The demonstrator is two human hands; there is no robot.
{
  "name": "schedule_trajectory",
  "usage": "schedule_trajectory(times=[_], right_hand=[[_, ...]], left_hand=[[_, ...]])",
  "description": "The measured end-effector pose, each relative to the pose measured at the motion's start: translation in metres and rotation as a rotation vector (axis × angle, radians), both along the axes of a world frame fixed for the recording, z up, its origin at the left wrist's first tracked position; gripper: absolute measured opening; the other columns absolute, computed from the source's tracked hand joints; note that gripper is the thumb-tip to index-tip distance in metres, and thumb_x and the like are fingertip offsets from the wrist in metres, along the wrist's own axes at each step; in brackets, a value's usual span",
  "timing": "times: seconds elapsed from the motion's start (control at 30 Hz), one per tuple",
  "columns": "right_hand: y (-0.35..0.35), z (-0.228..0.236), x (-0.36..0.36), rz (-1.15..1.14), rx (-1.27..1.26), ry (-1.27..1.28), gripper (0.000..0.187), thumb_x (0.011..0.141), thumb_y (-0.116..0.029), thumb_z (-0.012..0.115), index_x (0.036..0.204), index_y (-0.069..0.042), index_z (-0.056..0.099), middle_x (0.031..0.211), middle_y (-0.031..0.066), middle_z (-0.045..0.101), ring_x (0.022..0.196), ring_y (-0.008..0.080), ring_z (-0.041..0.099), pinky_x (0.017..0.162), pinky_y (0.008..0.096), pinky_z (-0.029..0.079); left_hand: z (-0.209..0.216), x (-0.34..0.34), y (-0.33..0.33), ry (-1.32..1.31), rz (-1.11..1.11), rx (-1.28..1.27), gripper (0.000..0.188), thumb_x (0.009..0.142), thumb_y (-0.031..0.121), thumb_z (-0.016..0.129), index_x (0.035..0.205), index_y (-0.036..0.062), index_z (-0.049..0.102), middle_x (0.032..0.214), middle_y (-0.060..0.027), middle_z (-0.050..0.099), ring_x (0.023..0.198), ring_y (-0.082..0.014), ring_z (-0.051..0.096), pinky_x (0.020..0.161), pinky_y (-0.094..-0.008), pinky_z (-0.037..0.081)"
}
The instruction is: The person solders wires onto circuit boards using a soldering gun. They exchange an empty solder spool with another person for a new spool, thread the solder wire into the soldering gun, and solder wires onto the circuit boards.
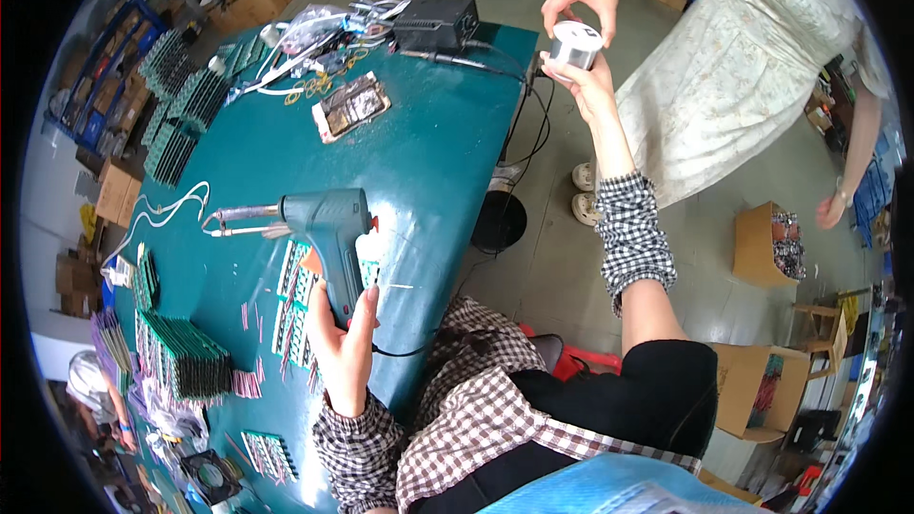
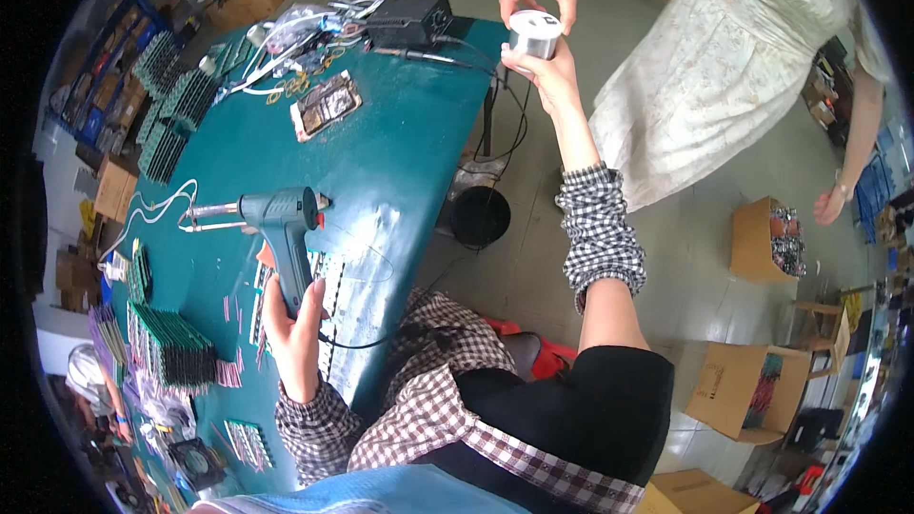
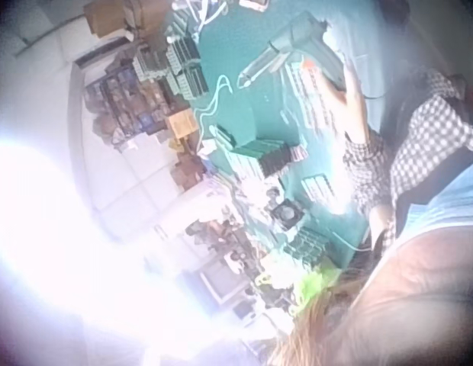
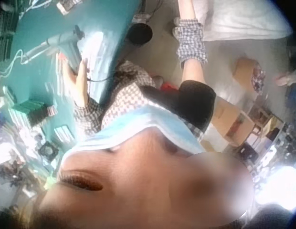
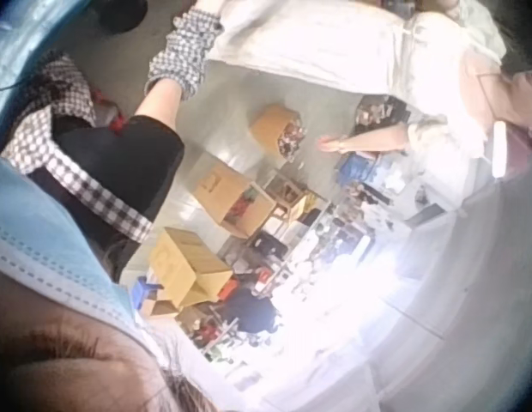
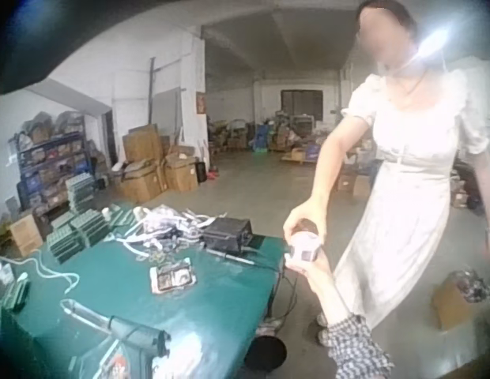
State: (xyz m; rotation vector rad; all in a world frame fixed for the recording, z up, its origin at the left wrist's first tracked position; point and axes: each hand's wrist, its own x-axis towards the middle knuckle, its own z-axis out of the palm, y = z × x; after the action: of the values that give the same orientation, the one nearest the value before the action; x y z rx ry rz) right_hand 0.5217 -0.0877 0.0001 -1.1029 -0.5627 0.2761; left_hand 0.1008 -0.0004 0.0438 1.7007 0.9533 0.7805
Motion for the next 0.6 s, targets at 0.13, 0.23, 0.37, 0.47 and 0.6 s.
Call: schedule_trajectory(times=[0.13,0.23,0.37,0.47,0.6], right_hand=[[0.009,-0.020,-0.035,0.041,-0.070,-0.136,0.061,0.059,0.001,0.079,0.112,0.000,0.049,0.101,0.0092,0.061,0.093,0.0187,0.063,0.080,0.0320,0.053],[0.026,-0.034,-0.061,-0.004,-0.192,-0.225,0.064,0.055,-0.008,0.085,0.110,-0.001,0.053,0.099,0.0067,0.063,0.092,0.0156,0.061,0.082,0.0298,0.050],[0.046,-0.041,-0.078,0.051,-0.366,-0.392,0.062,0.054,-0.023,0.086,0.104,-0.001,0.058,0.098,0.0065,0.065,0.090,0.0146,0.061,0.082,0.0291,0.048],[0.072,-0.052,-0.089,-0.002,-0.527,-0.518,0.065,0.053,-0.032,0.086,0.104,-0.003,0.060,0.100,0.0086,0.066,0.091,0.0171,0.063,0.081,0.0305,0.049],[0.091,-0.064,-0.101,-0.115,-0.718,-0.673,0.065,0.053,-0.034,0.085,0.104,-0.002,0.060,0.099,0.0111,0.066,0.092,0.0217,0.064,0.079,0.0322,0.049]], left_hand=[[-0.001,0.000,-0.004,0.025,0.019,-0.031,0.031,0.083,0.009,0.065,0.108,-0.0023,0.050,0.078,-0.0012,0.057,0.060,-0.0050,0.050,0.053,-0.0187,0.040],[-0.003,-0.001,-0.002,0.007,-0.024,-0.034,0.031,0.083,0.009,0.065,0.108,-0.0026,0.050,0.077,-0.0014,0.057,0.059,-0.0052,0.050,0.052,-0.0188,0.040],[-0.019,-0.005,0.004,0.105,-0.111,0.280,0.031,0.082,0.009,0.066,0.107,-0.0014,0.051,0.074,-0.0001,0.054,0.058,-0.0051,0.050,0.051,-0.0188,0.039],[-0.010,-0.003,-0.006,0.055,-0.051,0.055,0.030,0.080,0.012,0.068,0.102,-0.0008,0.052,0.072,-0.0028,0.054,0.060,-0.0082,0.049,0.054,-0.0219,0.040],[-0.006,0.001,-0.011,0.057,-0.039,0.115,0.034,0.078,0.016,0.070,0.100,-0.0018,0.052,0.074,-0.0092,0.056,0.062,-0.0136,0.051,0.058,-0.0264,0.043]])
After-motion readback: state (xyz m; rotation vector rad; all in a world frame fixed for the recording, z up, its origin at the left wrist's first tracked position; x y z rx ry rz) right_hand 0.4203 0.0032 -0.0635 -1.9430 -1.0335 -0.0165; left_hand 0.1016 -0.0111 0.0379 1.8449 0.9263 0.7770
